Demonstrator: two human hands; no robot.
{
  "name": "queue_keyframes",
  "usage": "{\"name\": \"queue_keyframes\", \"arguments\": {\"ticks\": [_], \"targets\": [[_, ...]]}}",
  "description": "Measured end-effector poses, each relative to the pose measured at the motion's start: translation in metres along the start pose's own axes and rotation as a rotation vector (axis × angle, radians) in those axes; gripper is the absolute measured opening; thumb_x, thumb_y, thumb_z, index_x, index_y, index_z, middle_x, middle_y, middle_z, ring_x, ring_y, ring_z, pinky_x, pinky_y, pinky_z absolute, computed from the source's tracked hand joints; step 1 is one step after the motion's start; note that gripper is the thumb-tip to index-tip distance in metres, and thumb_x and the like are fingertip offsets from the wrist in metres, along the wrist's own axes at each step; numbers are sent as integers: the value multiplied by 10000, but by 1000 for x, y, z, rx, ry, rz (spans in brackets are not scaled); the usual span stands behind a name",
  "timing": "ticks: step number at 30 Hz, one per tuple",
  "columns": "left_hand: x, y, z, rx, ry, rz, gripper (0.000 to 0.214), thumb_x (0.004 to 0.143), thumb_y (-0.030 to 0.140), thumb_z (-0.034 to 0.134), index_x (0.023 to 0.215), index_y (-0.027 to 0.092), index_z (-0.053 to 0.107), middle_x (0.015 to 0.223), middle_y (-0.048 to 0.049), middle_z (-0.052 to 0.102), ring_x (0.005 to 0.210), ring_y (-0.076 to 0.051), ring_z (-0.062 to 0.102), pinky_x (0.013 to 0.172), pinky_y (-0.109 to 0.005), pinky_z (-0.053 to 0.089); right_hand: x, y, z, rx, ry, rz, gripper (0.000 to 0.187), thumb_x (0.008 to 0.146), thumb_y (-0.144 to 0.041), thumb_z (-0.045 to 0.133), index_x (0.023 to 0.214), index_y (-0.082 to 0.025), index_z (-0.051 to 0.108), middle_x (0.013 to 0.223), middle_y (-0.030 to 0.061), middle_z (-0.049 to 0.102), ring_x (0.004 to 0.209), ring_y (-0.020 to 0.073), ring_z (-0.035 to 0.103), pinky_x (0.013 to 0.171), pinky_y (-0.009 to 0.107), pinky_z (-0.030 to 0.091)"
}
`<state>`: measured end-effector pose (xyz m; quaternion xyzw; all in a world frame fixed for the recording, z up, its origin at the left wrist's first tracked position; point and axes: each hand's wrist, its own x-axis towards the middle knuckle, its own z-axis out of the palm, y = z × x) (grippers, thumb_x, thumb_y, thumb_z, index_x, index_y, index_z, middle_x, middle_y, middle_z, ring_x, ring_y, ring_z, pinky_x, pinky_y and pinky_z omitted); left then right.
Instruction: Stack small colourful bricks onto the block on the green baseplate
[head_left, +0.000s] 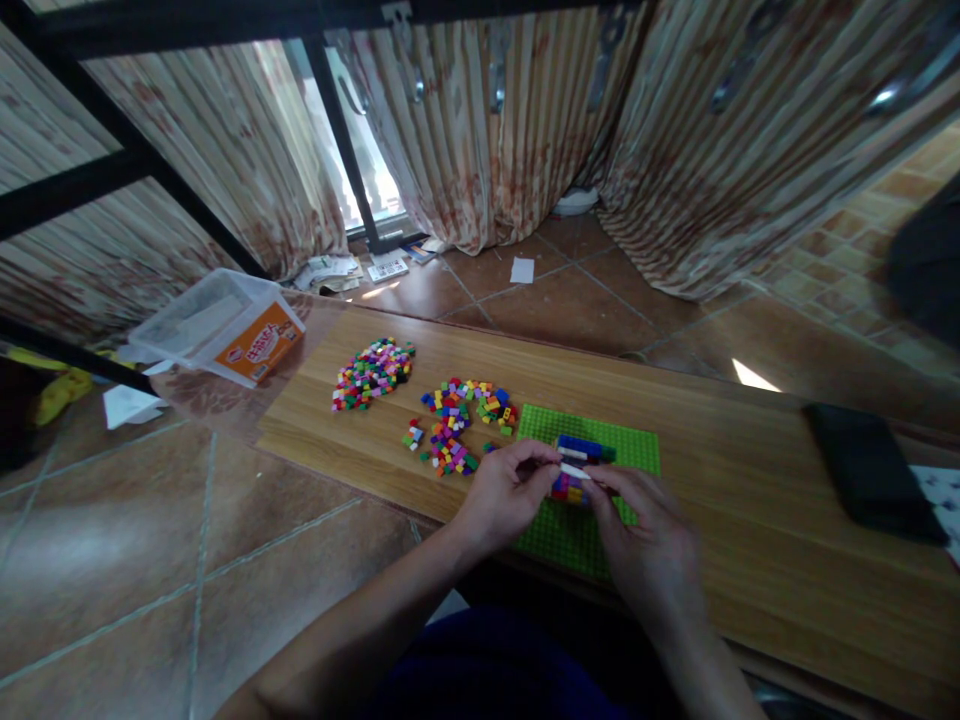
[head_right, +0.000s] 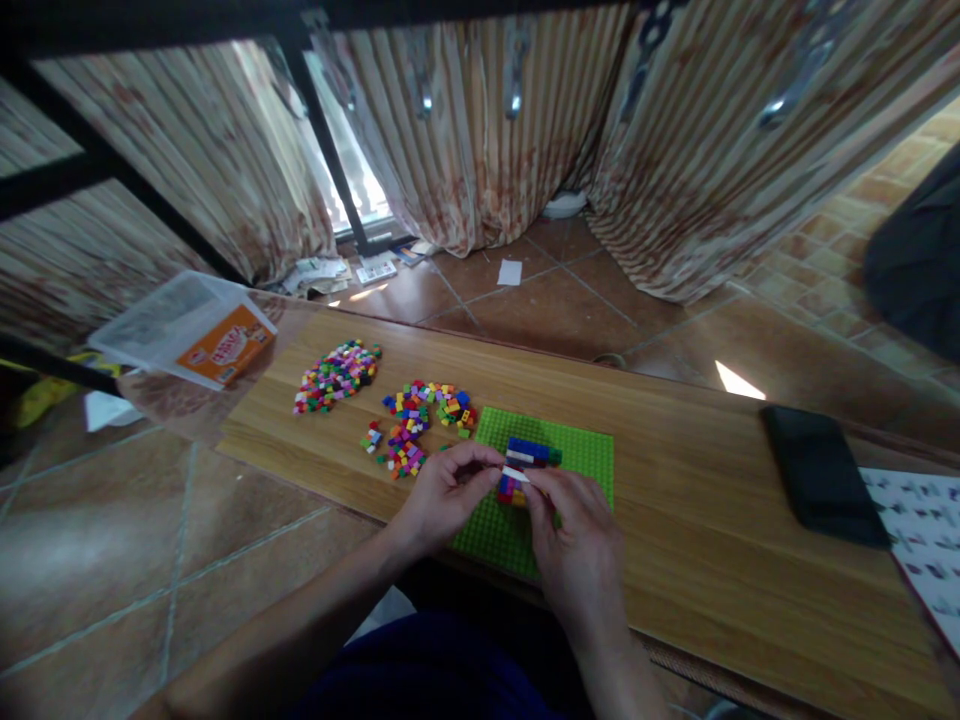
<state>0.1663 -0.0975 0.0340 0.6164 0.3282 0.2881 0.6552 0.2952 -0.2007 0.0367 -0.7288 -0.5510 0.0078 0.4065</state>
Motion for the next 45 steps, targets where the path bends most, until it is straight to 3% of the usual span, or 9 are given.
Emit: {"name": "queue_keyframes", "arguments": {"ticks": [6, 12, 18, 25, 31, 45], "targets": [[15, -13, -2, 38, 83, -77, 141, 815, 227, 582, 890, 155, 678, 709, -1, 629, 631, -118, 546, 614, -228, 443, 8, 9, 7, -108, 21, -8, 240, 919, -372, 547, 918, -221, 733, 908, 70, 688, 862, 215, 615, 786, 382, 498], [23, -22, 2, -20, 33, -64, 184, 800, 261, 630, 934, 141, 667, 810, -24, 664, 711, -126, 588, 681, -239, 477, 9, 8, 12, -113, 43, 22, 236, 913, -369, 548, 943, -225, 733, 909, 74, 686, 869, 219, 615, 791, 389, 498], [24, -24, 5, -26, 46, -80, 200, 776, 252, 661, 943, 141, 661, 782, -18, 655, 679, -118, 578, 649, -230, 474, 6, 9, 12, -78, 69, 81, 227, 893, -381, 571, 952, -225, 725, 924, 77, 687, 872, 223, 621, 801, 397, 500], [24, -23, 5, -11, 58, -79, 185, 787, 245, 643, 939, 142, 659, 794, -25, 664, 685, -126, 591, 654, -239, 484, 6, 17, 11, -125, 187, 152, 362, 851, -496, 602, 1019, -195, 712, 1028, 112, 659, 1004, 264, 587, 895, 452, 459], [25, -23, 7, -52, 55, -74, 169, 790, 238, 638, 924, 135, 651, 810, -30, 666, 698, -126, 604, 672, -244, 490, 9, 24, 19, -74, 133, 280, 461, 826, -526, 612, 1131, -185, 671, 1194, 145, 596, 1146, 301, 525, 968, 518, 406], [30, -23, 9, -72, 92, -120, 182, 734, 212, 679, 898, 139, 648, 746, -6, 645, 646, -108, 565, 634, -227, 461, 12, 24, 24, 87, 122, 393, 454, 788, -529, 635, 1073, -179, 689, 1093, 123, 666, 1043, 275, 607, 938, 479, 449]]}}
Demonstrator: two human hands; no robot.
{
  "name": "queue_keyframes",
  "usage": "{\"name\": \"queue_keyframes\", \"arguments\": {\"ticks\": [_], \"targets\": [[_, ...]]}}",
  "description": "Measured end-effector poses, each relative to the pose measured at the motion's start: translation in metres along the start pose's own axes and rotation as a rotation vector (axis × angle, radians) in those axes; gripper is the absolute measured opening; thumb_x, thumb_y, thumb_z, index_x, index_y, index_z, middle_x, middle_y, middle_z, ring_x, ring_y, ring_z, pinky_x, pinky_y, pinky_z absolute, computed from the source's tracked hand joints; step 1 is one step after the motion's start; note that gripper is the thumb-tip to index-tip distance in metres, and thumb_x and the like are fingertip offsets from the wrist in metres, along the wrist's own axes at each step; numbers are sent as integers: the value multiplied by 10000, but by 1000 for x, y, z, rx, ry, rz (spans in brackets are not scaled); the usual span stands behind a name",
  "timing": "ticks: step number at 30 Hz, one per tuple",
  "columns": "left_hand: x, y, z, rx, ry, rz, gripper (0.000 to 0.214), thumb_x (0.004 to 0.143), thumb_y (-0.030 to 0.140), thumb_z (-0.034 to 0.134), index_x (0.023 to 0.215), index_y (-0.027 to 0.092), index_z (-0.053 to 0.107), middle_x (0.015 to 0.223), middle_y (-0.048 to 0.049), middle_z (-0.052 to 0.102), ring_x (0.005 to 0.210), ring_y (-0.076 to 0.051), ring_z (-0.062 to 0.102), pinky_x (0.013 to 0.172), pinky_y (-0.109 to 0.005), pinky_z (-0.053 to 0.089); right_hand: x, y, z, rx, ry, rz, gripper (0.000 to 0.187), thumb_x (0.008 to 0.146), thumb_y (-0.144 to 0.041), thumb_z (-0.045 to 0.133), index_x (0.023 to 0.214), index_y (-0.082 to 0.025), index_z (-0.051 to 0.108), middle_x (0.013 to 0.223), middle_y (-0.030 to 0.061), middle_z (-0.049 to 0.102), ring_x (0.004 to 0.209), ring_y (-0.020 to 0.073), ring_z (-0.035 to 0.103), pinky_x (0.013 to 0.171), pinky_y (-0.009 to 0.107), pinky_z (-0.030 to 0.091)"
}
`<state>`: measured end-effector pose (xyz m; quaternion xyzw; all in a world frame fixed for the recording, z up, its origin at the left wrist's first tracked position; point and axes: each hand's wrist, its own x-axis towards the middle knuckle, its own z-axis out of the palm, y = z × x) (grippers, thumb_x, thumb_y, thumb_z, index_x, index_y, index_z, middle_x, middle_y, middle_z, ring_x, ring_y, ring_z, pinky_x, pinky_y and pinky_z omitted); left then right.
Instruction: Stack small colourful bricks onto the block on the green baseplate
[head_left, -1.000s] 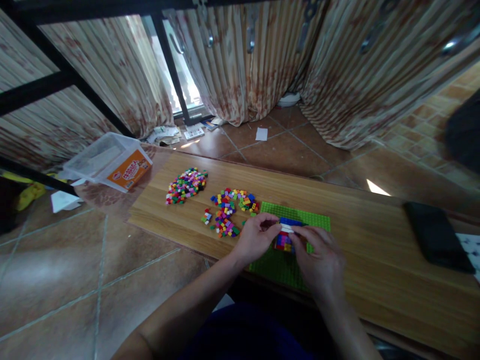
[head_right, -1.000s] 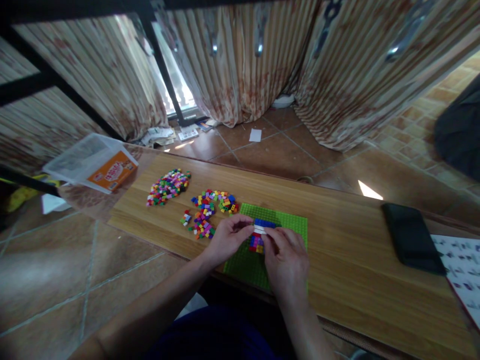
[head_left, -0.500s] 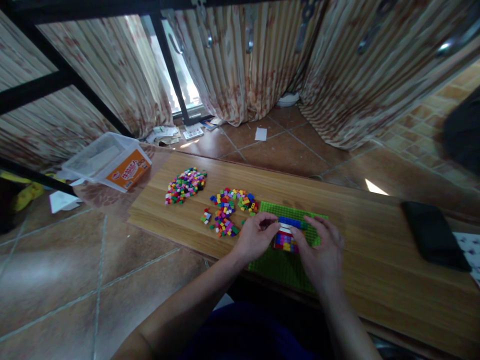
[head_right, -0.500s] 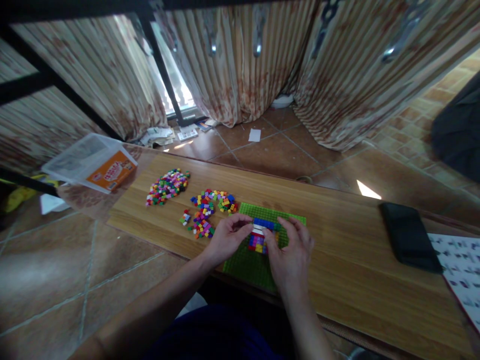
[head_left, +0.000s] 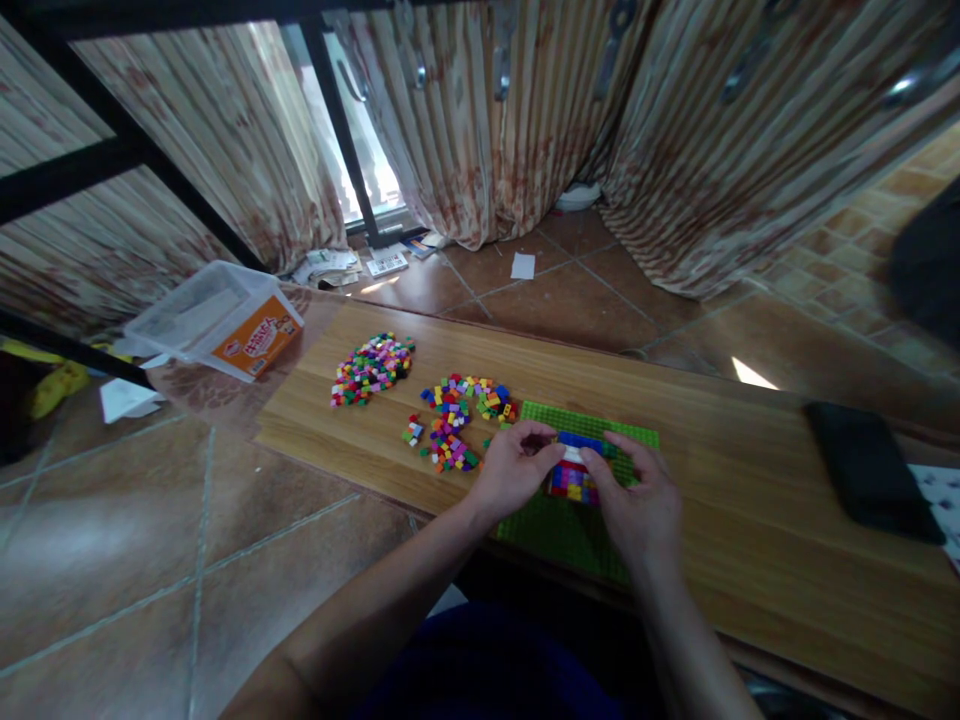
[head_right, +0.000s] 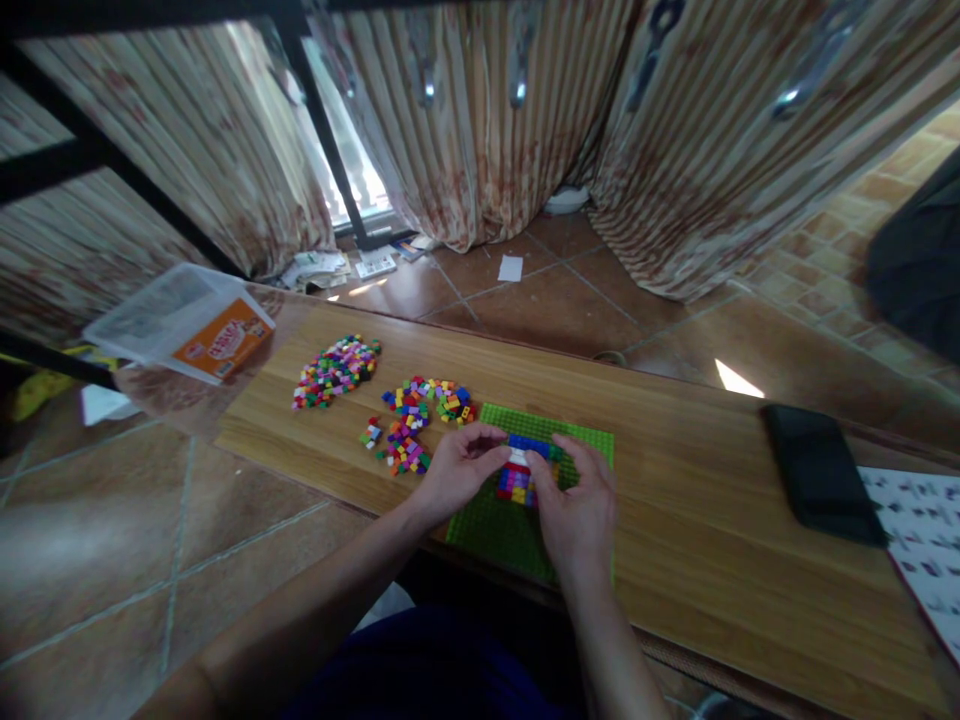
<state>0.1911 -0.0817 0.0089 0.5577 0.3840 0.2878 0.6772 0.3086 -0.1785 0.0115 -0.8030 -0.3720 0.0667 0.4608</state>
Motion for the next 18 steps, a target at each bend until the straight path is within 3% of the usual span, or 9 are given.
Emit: {"name": "queue_keyframes", "arguments": {"ticks": [11, 18], "targets": [[0, 1, 1, -88, -2, -27, 205, 702, 202, 696, 883, 131, 630, 715, 9, 605, 614, -92, 526, 609, -222, 440, -2, 1, 2, 82, -44, 121, 502, 759, -553, 660, 1093, -179, 686, 1068, 124, 692, 940, 257, 640, 837, 438, 498], [-1, -3, 0, -40, 5, 4, 202, 717, 226, 697, 885, 134, 633, 724, 1, 612, 632, -101, 536, 599, -214, 444, -2, 4, 5, 101, -52, 143, 524, 742, -562, 663, 1098, -178, 683, 1083, 120, 690, 966, 261, 635, 873, 451, 495]]}}
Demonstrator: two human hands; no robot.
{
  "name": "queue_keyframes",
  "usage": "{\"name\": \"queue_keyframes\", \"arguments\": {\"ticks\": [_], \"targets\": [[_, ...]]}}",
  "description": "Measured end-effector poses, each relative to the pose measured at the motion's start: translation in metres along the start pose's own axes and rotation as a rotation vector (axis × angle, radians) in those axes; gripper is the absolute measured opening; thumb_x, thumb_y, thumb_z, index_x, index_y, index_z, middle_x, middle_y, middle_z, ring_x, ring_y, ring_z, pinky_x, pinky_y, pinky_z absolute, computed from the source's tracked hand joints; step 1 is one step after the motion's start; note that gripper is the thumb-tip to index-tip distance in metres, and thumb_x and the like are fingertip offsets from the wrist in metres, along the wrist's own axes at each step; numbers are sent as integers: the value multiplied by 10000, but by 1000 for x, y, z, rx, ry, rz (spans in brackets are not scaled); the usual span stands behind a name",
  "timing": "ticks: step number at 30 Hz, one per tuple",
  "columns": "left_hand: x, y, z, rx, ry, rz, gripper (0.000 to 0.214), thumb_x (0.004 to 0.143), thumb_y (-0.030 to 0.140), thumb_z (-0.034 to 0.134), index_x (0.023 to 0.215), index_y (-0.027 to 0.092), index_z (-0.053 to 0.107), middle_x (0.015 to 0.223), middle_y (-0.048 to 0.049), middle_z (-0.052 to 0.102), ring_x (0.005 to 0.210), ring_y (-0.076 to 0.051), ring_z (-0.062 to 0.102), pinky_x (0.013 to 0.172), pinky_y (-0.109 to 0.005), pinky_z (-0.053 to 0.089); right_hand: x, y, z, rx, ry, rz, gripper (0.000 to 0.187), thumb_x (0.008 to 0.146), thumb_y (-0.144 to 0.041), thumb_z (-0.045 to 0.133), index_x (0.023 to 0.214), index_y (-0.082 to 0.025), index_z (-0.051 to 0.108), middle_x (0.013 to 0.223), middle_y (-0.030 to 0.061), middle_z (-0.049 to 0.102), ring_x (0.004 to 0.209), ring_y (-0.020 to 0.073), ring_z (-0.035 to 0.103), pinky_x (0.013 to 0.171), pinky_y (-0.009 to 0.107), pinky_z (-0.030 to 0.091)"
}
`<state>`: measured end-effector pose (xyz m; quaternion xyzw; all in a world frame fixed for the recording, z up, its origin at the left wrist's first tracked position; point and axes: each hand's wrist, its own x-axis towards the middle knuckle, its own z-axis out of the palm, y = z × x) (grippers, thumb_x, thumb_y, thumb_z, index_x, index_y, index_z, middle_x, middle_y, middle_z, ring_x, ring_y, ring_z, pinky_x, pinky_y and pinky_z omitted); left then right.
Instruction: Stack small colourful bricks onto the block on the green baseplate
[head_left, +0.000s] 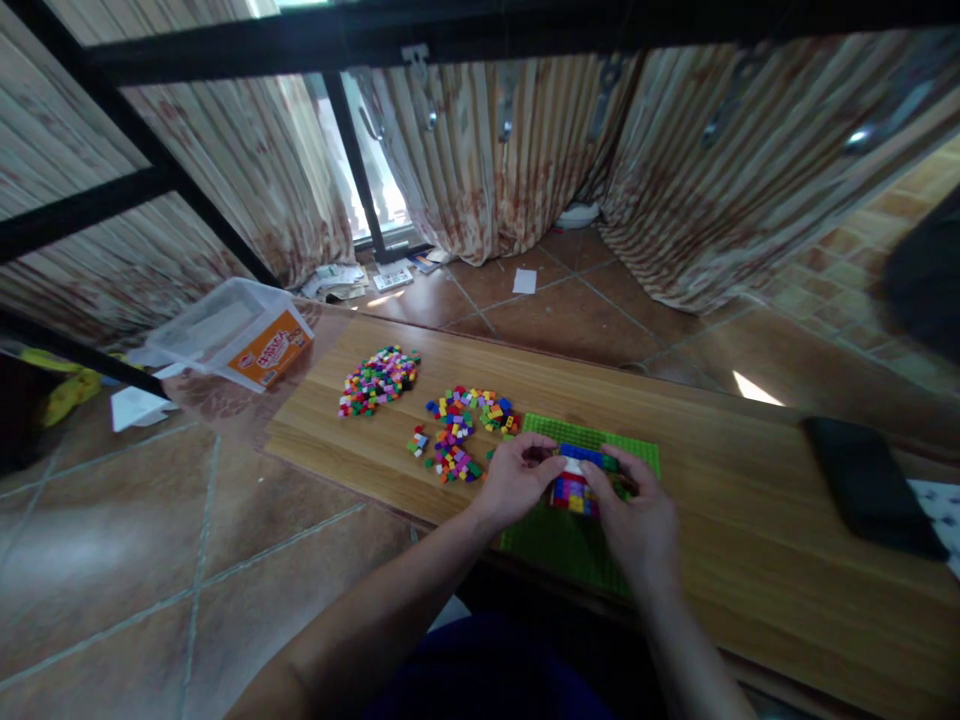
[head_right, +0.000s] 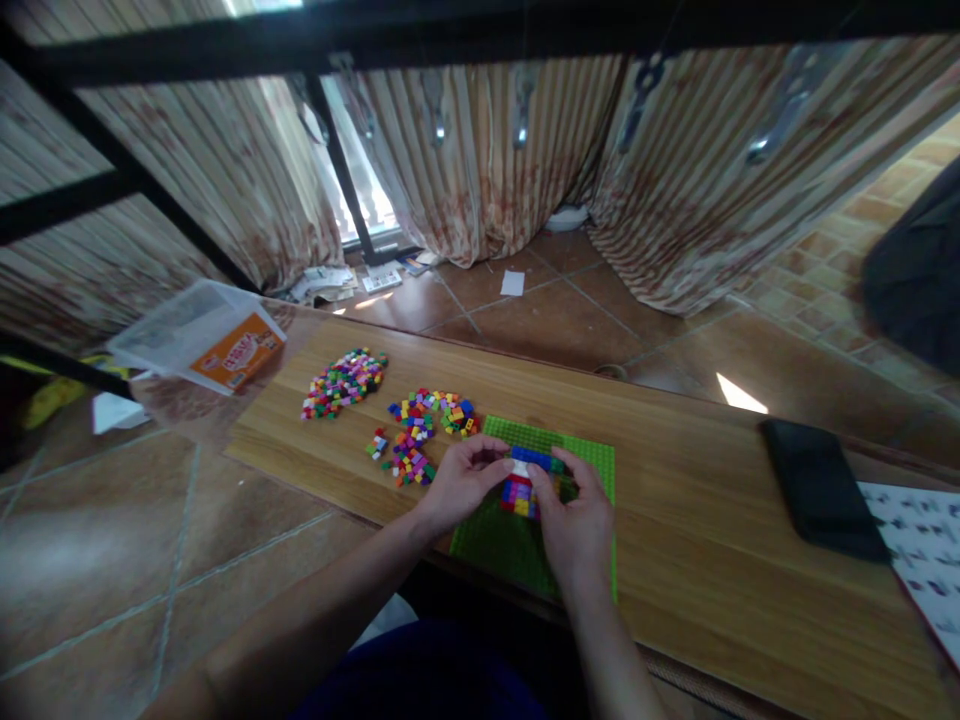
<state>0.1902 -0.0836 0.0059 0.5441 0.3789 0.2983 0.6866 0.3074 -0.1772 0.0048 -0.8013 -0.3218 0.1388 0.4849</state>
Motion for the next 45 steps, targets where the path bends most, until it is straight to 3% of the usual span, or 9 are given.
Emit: {"name": "queue_keyframes", "arguments": {"ticks": [6, 9, 14, 18, 25, 30, 34, 40, 45], "targets": [[-3, 2, -7, 42, -33, 29, 234, 845, 330, 578, 967, 139, 639, 842, -47, 676, 731, -149, 621, 697, -271, 509, 3, 7, -8, 269, 16, 119, 517, 822, -570, 575, 1148, -178, 660, 1092, 122, 701, 952, 236, 660, 884, 439, 505], [-13, 3, -11, 111, -29, 76, 345, 898, 377, 513, 1131, 145, 618, 1089, -99, 688, 955, -202, 651, 883, -340, 514, 1, 14, -14, 312, 109, 102, 506, 856, -565, 536, 1145, -169, 660, 1102, 130, 704, 1005, 237, 655, 931, 446, 482], [-37, -2, -1, 169, -114, 120, 475, 947, 432, 435, 1332, 169, 525, 1380, -110, 558, 1265, -240, 517, 1110, -407, 378, -20, 19, -13, 298, 56, 136, 532, 882, -562, 494, 1225, -177, 623, 1234, 141, 658, 1100, 243, 630, 970, 443, 464], [-43, -3, 13, 219, -130, 193, 462, 964, 407, 406, 1362, 187, 491, 1398, -102, 535, 1306, -240, 468, 1141, -424, 333, -35, 13, -9, 214, 16, 195, 565, 875, -579, 481, 1253, -182, 618, 1317, 134, 611, 1208, 264, 560, 1041, 457, 396], [-36, -4, 18, 207, -177, 266, 421, 968, 409, 397, 1281, 168, 540, 1231, -106, 622, 1137, -227, 577, 1040, -391, 441, -30, 15, -16, 135, 48, 219, 598, 882, -600, 446, 1238, -154, 627, 1249, 143, 645, 1134, 276, 591, 993, 453, 422], [-49, -10, -10, 290, -44, 207, 442, 912, 381, 523, 1298, 166, 526, 1207, -118, 636, 1053, -230, 621, 919, -372, 515, -37, 8, -23, 27, 169, 80, 566, 875, -545, 513, 1259, -138, 600, 1189, 165, 654, 1028, 279, 630, 916, 457, 459], [-57, -3, -45, 456, 59, 301, 267, 899, 259, 524, 1133, 169, 613, 1033, -84, 680, 936, -194, 638, 857, -341, 527, -44, -25, -22, -50, 194, -199, 437, 881, -466, 548, 1183, -162, 635, 1130, 138, 663, 969, 251, 642, 878, 423, 476], [-52, 0, -89, 665, 321, 530, 268, 899, 184, 516, 1158, 189, 585, 1150, -94, 651, 1091, -199, 597, 984, -385, 482, -6, -71, 12, -263, -142, -483, 312, 910, -373, 460, 1043, -185, 672, 1046, 104, 695, 969, 240, 640, 869, 395, 490], [-45, -6, -115, 889, 510, 462, 376, 895, 212, 532, 1268, 176, 510, 1313, -140, 541, 1237, -256, 506, 1041, -468, 439, 51, -81, 67, -636, -379, -471, 322, 866, -195, 447, 1085, -163, 680, 1065, 125, 705, 964, 246, 654, 873, 378, 472]]}}
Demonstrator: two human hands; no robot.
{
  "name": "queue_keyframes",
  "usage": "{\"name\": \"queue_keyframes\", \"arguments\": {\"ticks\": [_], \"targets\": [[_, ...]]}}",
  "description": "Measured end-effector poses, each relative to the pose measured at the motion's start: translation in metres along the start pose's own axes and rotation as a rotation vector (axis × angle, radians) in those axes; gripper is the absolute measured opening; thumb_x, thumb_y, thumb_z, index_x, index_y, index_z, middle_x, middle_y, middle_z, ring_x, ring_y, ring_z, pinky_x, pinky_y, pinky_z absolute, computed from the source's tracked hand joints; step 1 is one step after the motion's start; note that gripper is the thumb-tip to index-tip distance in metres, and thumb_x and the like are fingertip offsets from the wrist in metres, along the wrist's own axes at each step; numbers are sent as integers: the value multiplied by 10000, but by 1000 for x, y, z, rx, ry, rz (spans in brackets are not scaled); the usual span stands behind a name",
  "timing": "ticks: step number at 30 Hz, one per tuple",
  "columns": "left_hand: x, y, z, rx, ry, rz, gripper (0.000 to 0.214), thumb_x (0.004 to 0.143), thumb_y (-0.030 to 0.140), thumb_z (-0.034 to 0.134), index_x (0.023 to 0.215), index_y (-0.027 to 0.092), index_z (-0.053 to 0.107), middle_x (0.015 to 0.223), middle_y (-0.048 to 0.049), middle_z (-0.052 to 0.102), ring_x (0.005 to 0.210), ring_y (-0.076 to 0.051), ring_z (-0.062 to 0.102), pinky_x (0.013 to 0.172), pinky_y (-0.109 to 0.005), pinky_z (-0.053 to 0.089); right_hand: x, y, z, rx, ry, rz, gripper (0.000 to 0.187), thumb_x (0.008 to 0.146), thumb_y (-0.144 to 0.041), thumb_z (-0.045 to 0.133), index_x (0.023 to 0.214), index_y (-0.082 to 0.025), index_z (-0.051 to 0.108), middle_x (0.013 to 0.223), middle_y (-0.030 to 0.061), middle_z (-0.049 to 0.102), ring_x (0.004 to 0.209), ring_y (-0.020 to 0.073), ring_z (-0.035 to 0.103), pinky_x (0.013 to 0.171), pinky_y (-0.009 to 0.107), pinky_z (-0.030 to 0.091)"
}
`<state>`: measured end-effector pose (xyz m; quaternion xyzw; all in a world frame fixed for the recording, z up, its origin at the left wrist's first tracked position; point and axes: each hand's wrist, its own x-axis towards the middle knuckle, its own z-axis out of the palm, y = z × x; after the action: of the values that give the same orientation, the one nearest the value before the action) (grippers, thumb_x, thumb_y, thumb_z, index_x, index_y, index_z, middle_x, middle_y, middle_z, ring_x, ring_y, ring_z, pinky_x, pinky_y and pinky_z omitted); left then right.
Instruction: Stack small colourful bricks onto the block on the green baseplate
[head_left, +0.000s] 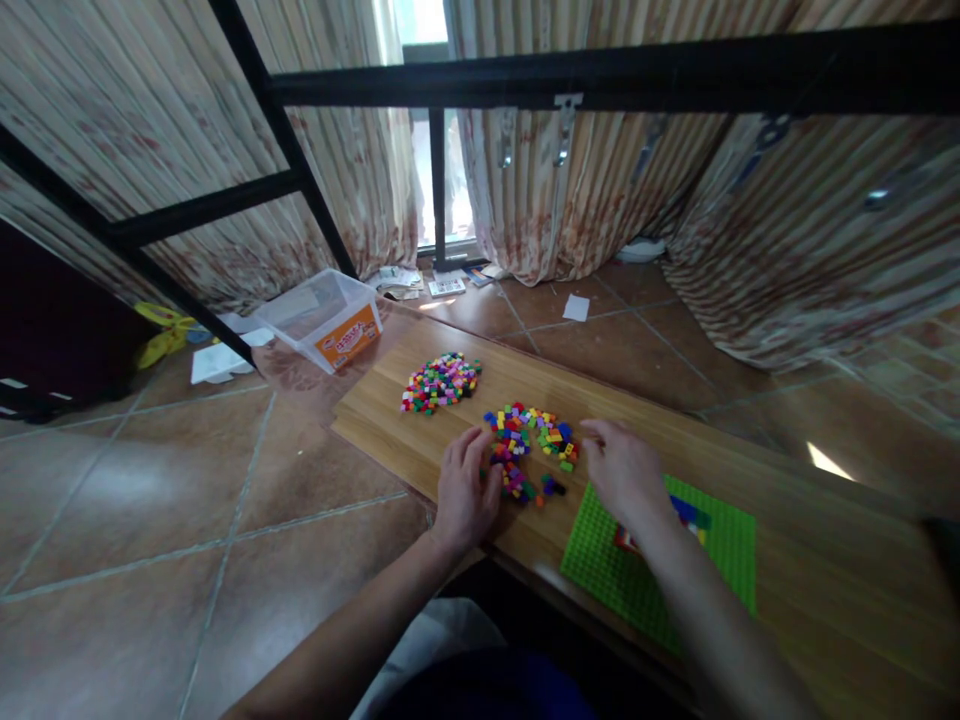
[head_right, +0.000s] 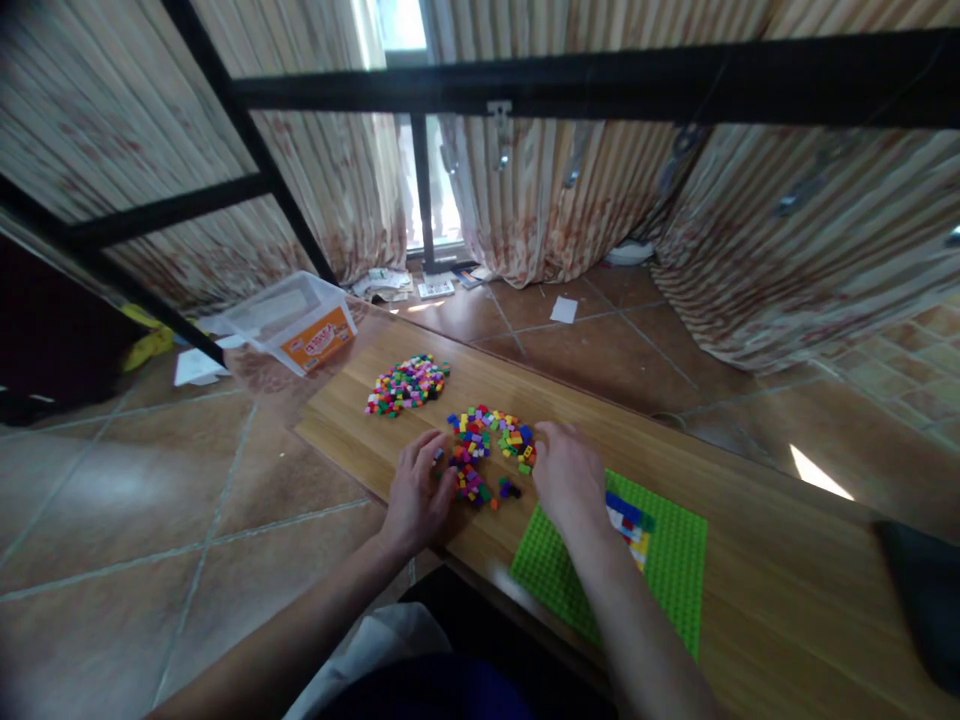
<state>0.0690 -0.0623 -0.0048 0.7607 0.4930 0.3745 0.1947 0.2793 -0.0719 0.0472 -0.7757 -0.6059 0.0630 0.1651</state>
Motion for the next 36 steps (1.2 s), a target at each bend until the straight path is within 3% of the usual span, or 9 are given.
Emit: {"name": "queue_keyframes", "arguments": {"ticks": [4, 8, 18, 24, 26, 29, 32, 36], "targets": [[6, -9, 4, 98, -53, -96, 481, 911, 296, 535, 1358, 159, 422, 1430, -175, 433, 1353, -295, 398, 1087, -506, 396, 36, -2, 21, -58, -72, -24, 326, 812, -124, 482, 1026, -176, 723, 967, 125, 715, 919, 240, 662, 828, 343, 458], [14, -6, 10, 70, -123, -96, 496, 943, 341, 478, 1397, 170, 376, 1470, -164, 397, 1386, -283, 364, 1124, -501, 358, 43, -2, 34, -86, -123, -51, 323, 780, -104, 503, 963, -217, 744, 915, 102, 702, 862, 223, 659, 780, 320, 450], [20, -4, 11, -99, -231, 2, 485, 938, 304, 479, 1388, 138, 406, 1439, -158, 458, 1353, -253, 401, 1136, -468, 344, 19, -12, 36, -85, -107, -21, 284, 811, -162, 487, 990, -185, 706, 945, 102, 672, 837, 223, 645, 775, 345, 465], [14, 9, -5, -348, -89, -66, 332, 911, 306, 533, 1213, 172, 571, 1242, -130, 603, 1175, -243, 539, 1038, -425, 421, -25, -29, 13, 372, 34, -122, 337, 847, -228, 499, 1162, -219, 620, 1000, 55, 663, 882, 192, 653, 818, 351, 515], [13, 22, -9, -481, -161, -118, 281, 913, 350, 536, 1111, 173, 625, 1088, -101, 655, 1011, -217, 592, 929, -368, 469, -41, -34, 4, 454, 59, -170, 362, 868, -260, 503, 1217, -239, 596, 1028, 52, 671, 900, 190, 657, 825, 355, 527], [13, 43, -13, -774, -361, -234, 302, 886, 435, 568, 943, 153, 660, 841, -47, 652, 765, -151, 579, 735, -269, 470, -60, -38, -9, 474, 120, -199, 364, 881, -284, 515, 1234, -257, 597, 1086, 55, 689, 954, 198, 663, 863, 375, 532], [14, 58, -16, -1008, -447, -385, 379, 778, 515, 676, 813, 139, 651, 713, -12, 606, 645, -110, 525, 638, -228, 430, -74, -39, -20, 502, 171, -173, 340, 877, -307, 547, 1207, -270, 619, 1075, 44, 709, 955, 200, 674, 886, 391, 533], [11, 74, -23, -1124, -585, -560, 423, 713, 551, 717, 738, 136, 640, 632, 6, 582, 552, -82, 493, 573, -213, 407, -92, -34, -27, 608, 189, -125, 354, 878, -325, 589, 1230, -289, 601, 1091, 24, 714, 981, 179, 675, 907, 371, 526]]}}
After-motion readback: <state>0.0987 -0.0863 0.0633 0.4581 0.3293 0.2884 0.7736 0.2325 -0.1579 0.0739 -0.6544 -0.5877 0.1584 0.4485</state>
